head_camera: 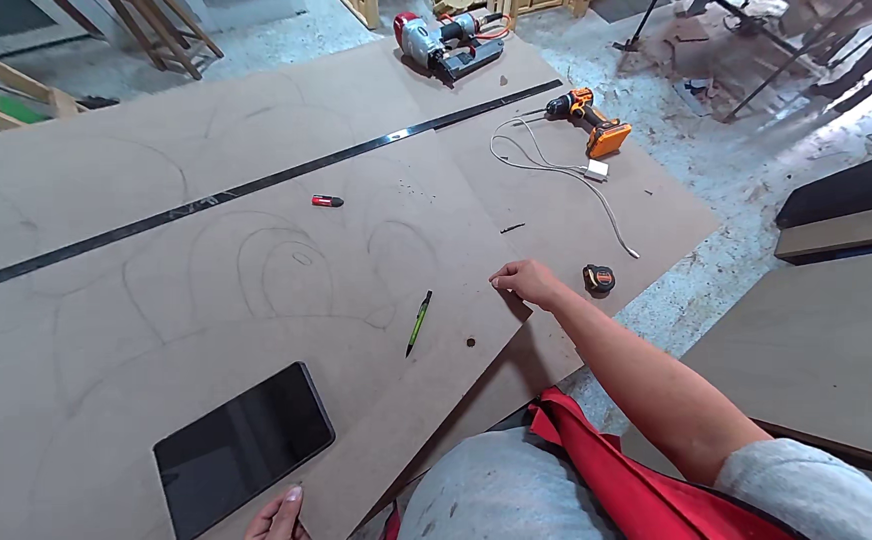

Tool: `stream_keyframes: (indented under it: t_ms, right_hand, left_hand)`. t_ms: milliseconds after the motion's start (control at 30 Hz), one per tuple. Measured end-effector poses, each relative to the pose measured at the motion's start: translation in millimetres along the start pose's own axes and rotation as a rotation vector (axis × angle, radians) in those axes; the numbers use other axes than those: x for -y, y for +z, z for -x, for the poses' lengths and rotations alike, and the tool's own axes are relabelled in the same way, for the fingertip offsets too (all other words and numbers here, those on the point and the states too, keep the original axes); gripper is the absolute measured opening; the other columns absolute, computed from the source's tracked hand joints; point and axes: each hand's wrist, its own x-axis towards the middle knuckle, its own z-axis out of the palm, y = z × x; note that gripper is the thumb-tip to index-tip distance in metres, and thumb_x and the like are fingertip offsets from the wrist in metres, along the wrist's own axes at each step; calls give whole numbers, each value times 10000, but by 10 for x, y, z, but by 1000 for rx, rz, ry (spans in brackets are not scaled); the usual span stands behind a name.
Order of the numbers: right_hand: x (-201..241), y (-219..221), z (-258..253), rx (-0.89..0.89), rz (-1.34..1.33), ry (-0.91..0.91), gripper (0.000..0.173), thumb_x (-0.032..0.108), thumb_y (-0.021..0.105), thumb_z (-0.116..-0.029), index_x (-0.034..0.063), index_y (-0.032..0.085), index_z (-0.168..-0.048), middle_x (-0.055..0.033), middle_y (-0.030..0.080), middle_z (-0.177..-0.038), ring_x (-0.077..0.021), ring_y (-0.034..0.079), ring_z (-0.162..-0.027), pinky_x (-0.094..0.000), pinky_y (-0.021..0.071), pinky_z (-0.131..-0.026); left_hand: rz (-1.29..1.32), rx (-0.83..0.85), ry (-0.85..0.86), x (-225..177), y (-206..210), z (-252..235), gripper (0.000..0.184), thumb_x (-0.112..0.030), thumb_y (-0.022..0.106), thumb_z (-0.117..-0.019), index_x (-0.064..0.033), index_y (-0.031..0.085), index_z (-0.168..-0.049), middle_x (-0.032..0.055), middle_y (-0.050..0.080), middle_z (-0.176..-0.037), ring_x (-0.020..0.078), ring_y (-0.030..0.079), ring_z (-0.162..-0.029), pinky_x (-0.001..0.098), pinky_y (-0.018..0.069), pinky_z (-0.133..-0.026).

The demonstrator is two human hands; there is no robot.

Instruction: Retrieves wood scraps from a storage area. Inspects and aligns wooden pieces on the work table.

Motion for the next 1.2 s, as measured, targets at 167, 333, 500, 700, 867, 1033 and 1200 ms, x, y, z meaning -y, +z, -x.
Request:
stream_keyframes:
  t_ms: [167,333,500,700,867,1033,1200]
  right_hand:
    - [-47,3,-2,-15,44,-5,187,335,702,-972,189,796,-1043,-33,759,-967,-185,711,-897,-481,567,-831]
    - [-74,-2,7,-2,19,-6,188,323,698,-980,181,792,-1061,-40,754,-966,-180,704,-886,-462,563,-820]
    - [-45,-5,-5,7,21,1,203,337,690,-981,179,787,-1063,-44,752,-981,-191,703,-910,-477,560,-832]
    - [-28,-8,-2,27,-6,21,199,312,690,-983,162,778,-1079,-66,747,-997,-201,702,-894,-470,566,-812]
    - [3,4,21,30,-35,36,194,289,681,-987,152,771,-1091,-80,747,-1002,-210,708,-878,-465,578,-792]
    - [-13,-11,11,56,-74,58,199,276,688,-985,134,764,-1102,-91,743,-1034,-223,714,-921,-469,589,-830]
    - [-4,-12,10,52,-71,54,204,277,687,-984,131,766,-1101,-92,746,-1039,-224,719,-930,-476,590,-847]
  left_hand:
    - [-16,14,-13,-5,-13,6,77,-86,582,-1027,-45,633,-988,-28,640,-693,50,570,-502,215,521,-471]
    - [-34,14,-18,10,-23,14,89,-100,586,-1029,-45,626,-972,-26,615,-663,51,535,-470,214,495,-443]
    - [-49,-10,-15,1,-2,6,73,-95,585,-1029,-52,611,-976,-33,601,-658,44,525,-461,207,491,-432]
    - [-49,22,-52,-34,-24,17,66,-109,578,-1036,-58,608,-1007,-24,605,-664,55,533,-455,220,502,-429]
    - [-54,55,-51,-42,-50,1,67,-100,572,-1035,-55,619,-1019,-23,623,-685,52,530,-457,212,493,-426]
    - [-45,50,-72,-43,-55,9,66,-99,583,-1033,-44,618,-1040,-9,631,-688,67,546,-464,223,507,-434]
    - [-48,47,-72,-49,-54,-1,72,-98,578,-1035,-44,625,-1025,-10,627,-672,66,548,-458,223,511,-430]
